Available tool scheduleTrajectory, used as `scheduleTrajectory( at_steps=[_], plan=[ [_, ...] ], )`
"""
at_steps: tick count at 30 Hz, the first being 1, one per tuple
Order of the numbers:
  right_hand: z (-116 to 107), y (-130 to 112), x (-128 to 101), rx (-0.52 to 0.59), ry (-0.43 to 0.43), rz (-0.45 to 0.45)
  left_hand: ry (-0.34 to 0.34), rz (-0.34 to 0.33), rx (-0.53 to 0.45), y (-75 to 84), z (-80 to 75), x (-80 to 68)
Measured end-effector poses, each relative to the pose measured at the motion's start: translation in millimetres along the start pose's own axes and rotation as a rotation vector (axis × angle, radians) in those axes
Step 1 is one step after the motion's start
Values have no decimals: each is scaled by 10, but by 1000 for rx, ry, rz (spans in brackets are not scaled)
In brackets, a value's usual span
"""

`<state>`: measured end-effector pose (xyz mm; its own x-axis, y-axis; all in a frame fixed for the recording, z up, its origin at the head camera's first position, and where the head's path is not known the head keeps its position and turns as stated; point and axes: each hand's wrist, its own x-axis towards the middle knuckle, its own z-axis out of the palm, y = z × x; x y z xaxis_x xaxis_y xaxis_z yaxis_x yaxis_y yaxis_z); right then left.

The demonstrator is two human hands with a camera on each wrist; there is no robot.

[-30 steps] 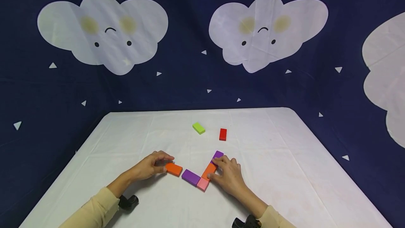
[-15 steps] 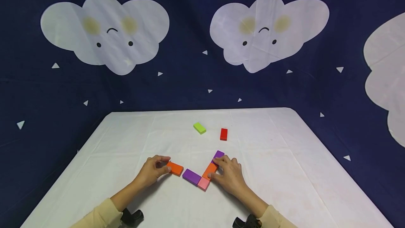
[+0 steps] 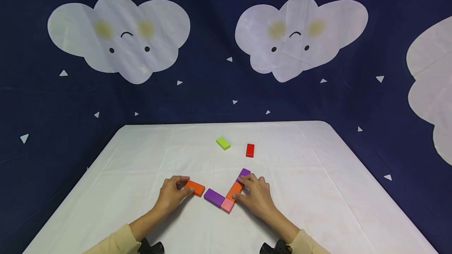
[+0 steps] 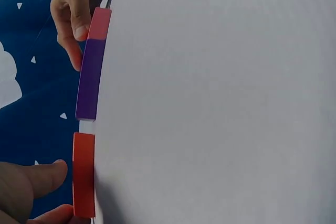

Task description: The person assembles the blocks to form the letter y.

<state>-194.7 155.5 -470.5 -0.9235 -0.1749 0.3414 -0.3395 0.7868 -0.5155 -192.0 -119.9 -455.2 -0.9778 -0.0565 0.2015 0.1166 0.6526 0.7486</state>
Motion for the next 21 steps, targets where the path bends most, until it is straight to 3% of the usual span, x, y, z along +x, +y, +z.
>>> scheduleTrajectory(
  at_steps=[21],
  plan=[
    [12, 6, -6, -4, 11, -7, -8, 60, 21, -6, 64, 28]
  ],
)
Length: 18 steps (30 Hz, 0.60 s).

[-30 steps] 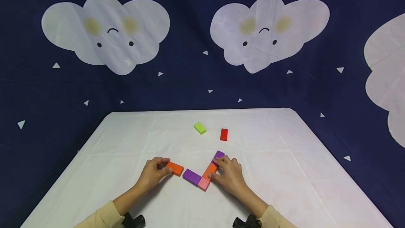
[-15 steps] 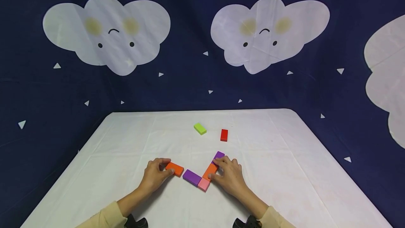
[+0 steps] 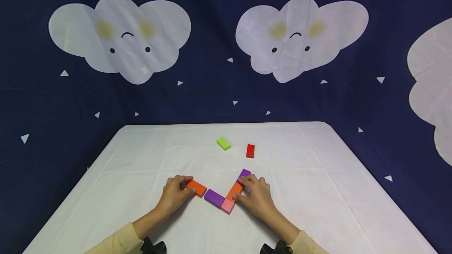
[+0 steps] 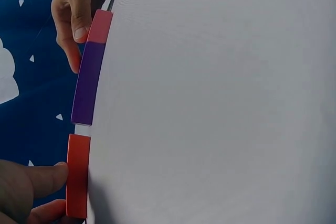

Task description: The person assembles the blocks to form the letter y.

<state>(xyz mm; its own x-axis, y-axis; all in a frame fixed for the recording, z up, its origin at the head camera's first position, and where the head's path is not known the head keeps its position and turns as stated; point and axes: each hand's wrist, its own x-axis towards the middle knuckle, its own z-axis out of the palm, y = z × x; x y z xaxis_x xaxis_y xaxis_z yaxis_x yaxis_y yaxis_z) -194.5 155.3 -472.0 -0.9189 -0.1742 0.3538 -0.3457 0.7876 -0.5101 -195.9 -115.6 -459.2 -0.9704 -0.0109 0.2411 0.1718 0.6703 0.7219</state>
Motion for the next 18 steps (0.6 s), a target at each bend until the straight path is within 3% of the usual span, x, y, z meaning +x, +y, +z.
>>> scheduleTrajectory(
  at_steps=[10, 18],
  plan=[
    [-8, -1, 2, 1, -12, 9, -22, 58, 4, -19, 20, 45],
    [-21, -4, 4, 8, -25, 21, -49, 62, -1, -22, 26, 61]
  ],
)
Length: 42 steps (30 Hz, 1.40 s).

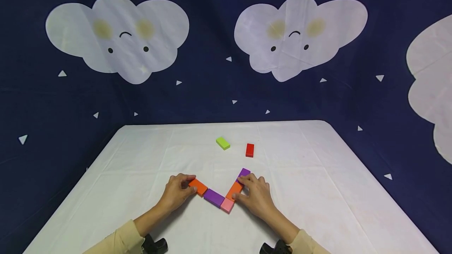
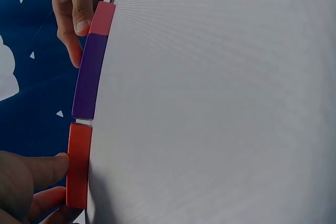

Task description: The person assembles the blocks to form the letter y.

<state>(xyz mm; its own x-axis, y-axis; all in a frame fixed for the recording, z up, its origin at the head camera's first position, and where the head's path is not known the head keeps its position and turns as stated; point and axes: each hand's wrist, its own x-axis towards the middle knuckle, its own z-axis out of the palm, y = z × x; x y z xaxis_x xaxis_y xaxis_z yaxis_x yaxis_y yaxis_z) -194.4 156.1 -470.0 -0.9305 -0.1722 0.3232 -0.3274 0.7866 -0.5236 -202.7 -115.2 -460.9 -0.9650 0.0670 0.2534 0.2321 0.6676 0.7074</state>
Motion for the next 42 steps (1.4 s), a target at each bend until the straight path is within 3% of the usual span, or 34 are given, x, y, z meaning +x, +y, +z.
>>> scheduleTrajectory(
  at_steps=[42],
  plan=[
    [-2, -9, -7, -5, 15, -13, -11, 10, -12, 12, 4, -3]
  ],
)
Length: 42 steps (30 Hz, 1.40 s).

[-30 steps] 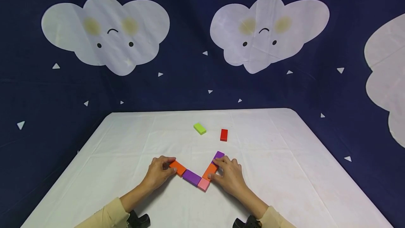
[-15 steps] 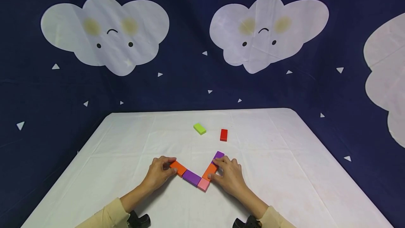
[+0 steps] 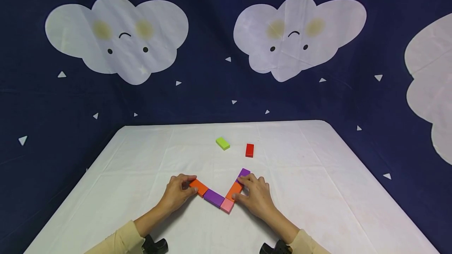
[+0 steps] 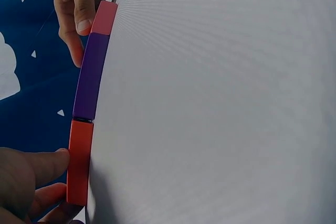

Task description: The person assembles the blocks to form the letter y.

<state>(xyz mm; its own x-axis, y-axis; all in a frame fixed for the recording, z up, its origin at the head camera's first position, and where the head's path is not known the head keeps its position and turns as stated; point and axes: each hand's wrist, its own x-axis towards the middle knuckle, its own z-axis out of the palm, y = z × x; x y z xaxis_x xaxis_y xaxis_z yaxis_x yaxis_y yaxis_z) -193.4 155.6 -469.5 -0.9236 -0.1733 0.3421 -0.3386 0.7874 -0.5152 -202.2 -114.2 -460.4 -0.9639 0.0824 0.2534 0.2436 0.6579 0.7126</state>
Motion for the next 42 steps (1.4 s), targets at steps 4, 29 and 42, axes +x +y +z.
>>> scheduleTrajectory(
  at_steps=[4, 29, 42],
  plan=[
    [0, 3, -1, 4, 0, 1, 1, 1, 1, 0, 7, 4],
    [10, 33, 9, 2, -18, 11, 36, -14, -22, 59, -13, 45],
    [3, 30, 6, 2, -20, 8, 71, -36, -81, 381, -145, 467]
  ],
)
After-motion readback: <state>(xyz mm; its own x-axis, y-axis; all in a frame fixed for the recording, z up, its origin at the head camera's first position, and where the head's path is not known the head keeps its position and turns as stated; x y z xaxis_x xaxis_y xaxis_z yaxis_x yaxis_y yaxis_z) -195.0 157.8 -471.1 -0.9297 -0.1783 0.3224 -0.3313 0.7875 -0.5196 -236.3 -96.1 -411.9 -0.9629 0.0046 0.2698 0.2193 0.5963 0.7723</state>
